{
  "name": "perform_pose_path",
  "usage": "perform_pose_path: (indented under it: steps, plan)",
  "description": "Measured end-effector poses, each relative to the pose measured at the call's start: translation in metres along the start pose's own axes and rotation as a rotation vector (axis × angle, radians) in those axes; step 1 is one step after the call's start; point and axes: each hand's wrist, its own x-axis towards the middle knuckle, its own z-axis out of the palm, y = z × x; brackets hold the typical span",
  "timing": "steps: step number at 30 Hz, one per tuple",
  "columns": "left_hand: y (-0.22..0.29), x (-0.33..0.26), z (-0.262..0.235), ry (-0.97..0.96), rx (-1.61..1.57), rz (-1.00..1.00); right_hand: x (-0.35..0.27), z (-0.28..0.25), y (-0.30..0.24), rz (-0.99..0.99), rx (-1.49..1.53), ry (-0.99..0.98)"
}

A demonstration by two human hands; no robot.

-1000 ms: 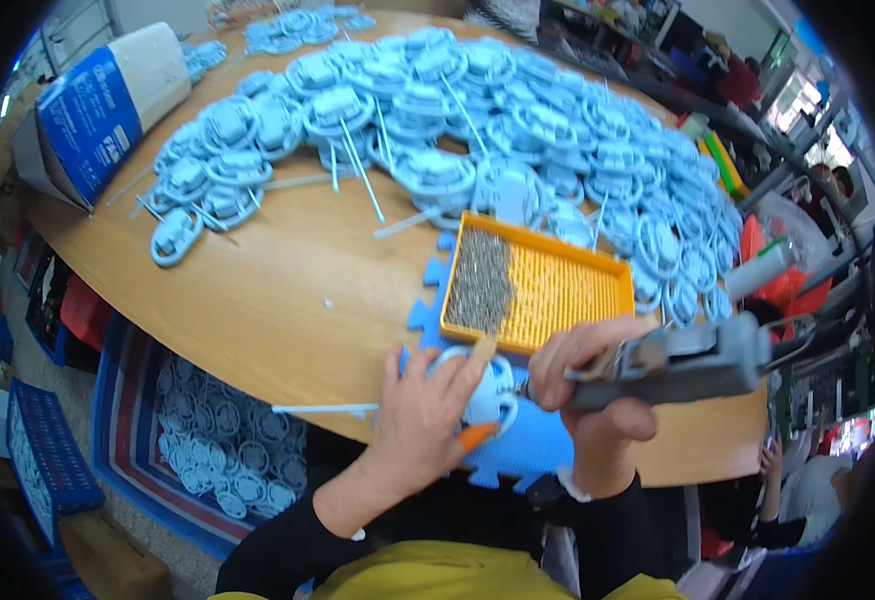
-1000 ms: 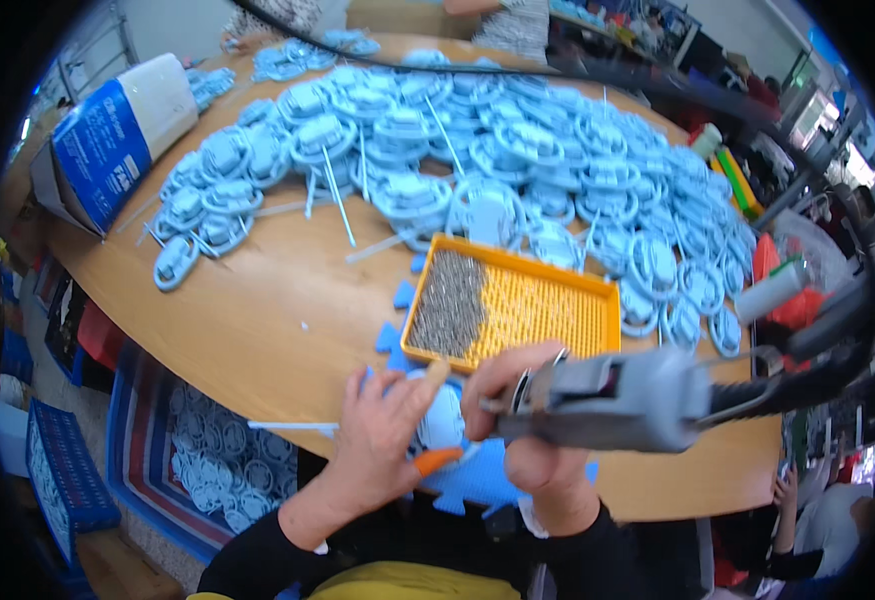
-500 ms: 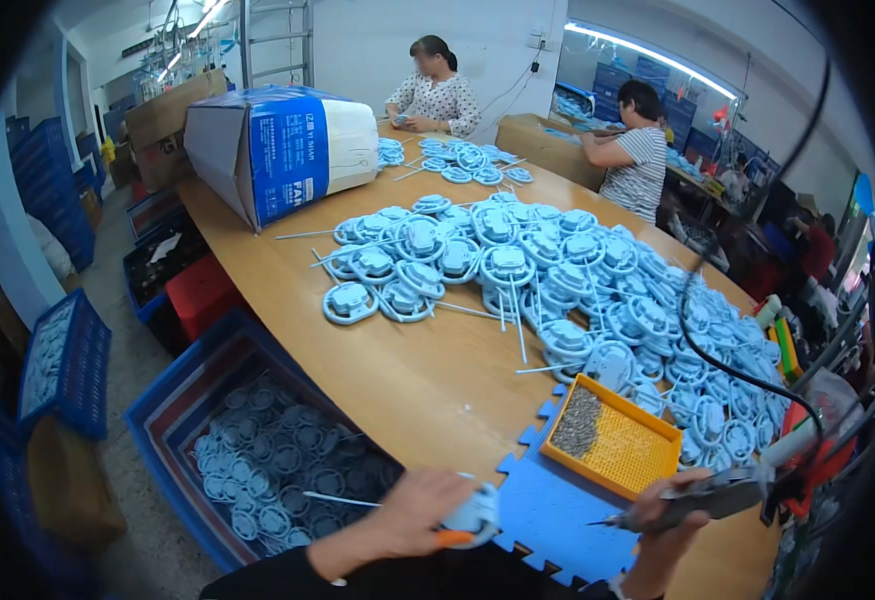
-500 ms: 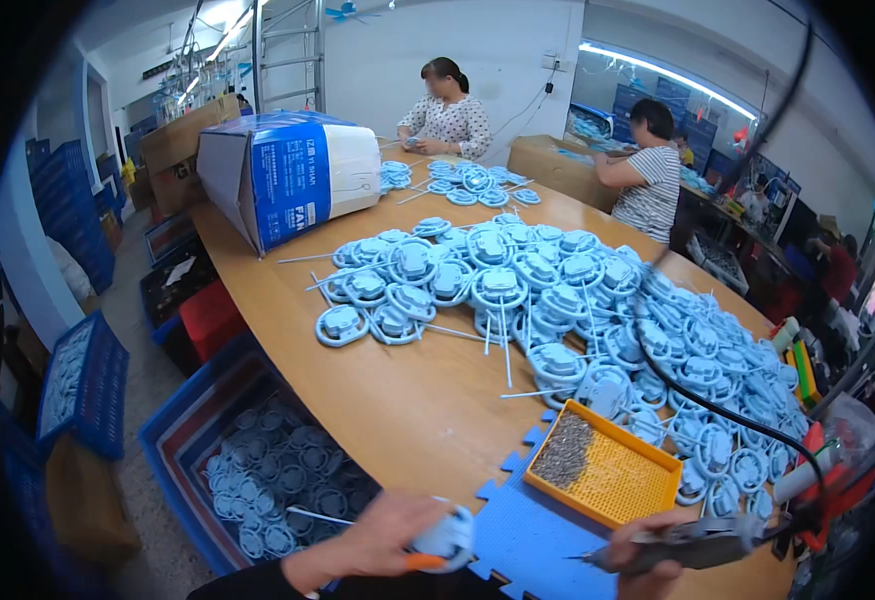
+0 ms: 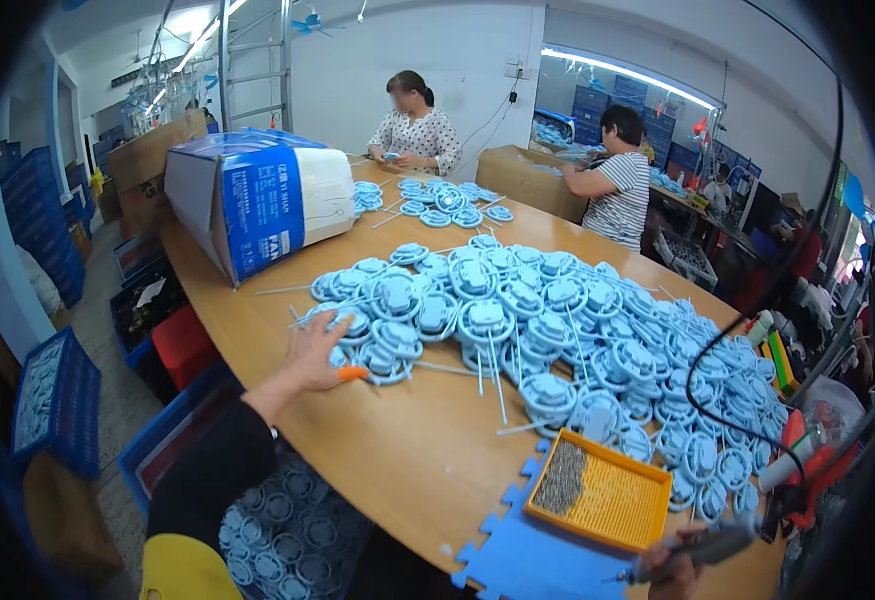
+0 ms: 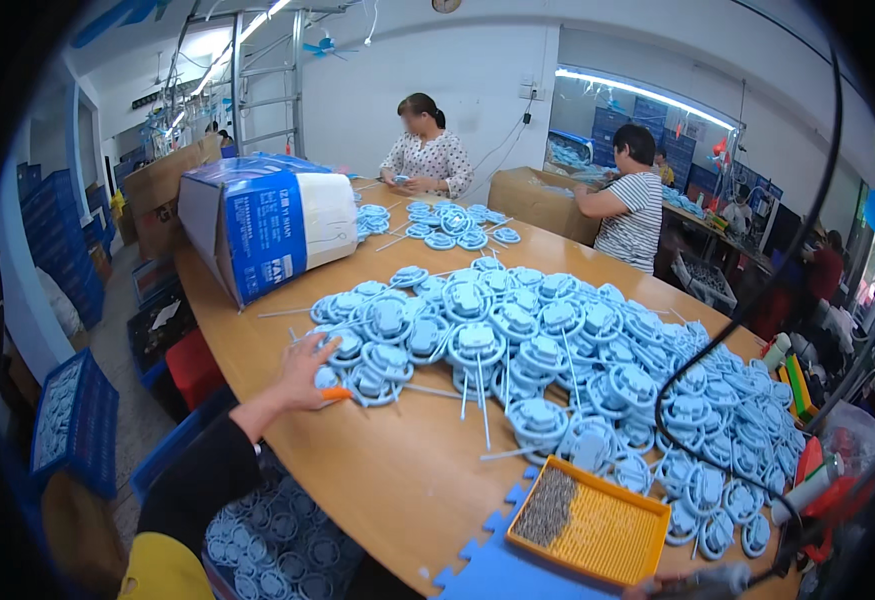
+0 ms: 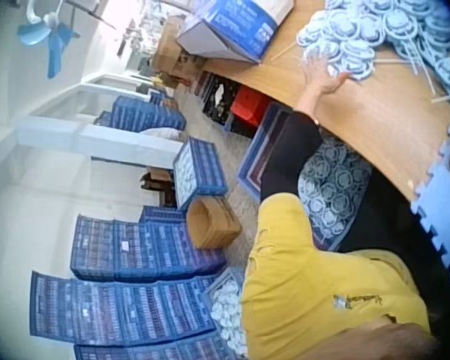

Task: The recorder uses a pneumatic screwdriver to fasten screws onto light blue plastic fan or motor housings at a shared assembly table.

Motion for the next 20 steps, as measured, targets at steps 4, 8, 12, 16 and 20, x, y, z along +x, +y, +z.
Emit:
perform_pose_path:
  steps: [4, 8, 12, 16, 20]
  plan:
    - [-0.092, 0.068, 0.024, -0.12, 0.004, -0.295, 0.034, 0.02, -0.01, -0.052, -0.021, -0.069]
    - [-0.158, 0.135, 0.078, -0.105, -0.069, -0.463, 0.065, -0.007, -0.006, -0.2, 0.019, -0.287]
    - [-0.209, 0.162, 0.131, -0.131, -0.337, -0.442, 0.072, -0.019, 0.012, -0.234, 0.107, -0.32]
    - [-0.154, 0.152, 0.13, -0.042, -0.196, -0.427, 0.104, 0.012, 0.009, -0.204, 0.133, -0.352]
    - [-0.063, 0.117, 0.115, -0.036, -0.138, -0.431, 0.095, 0.006, 0.006, -0.188, 0.228, -0.322]
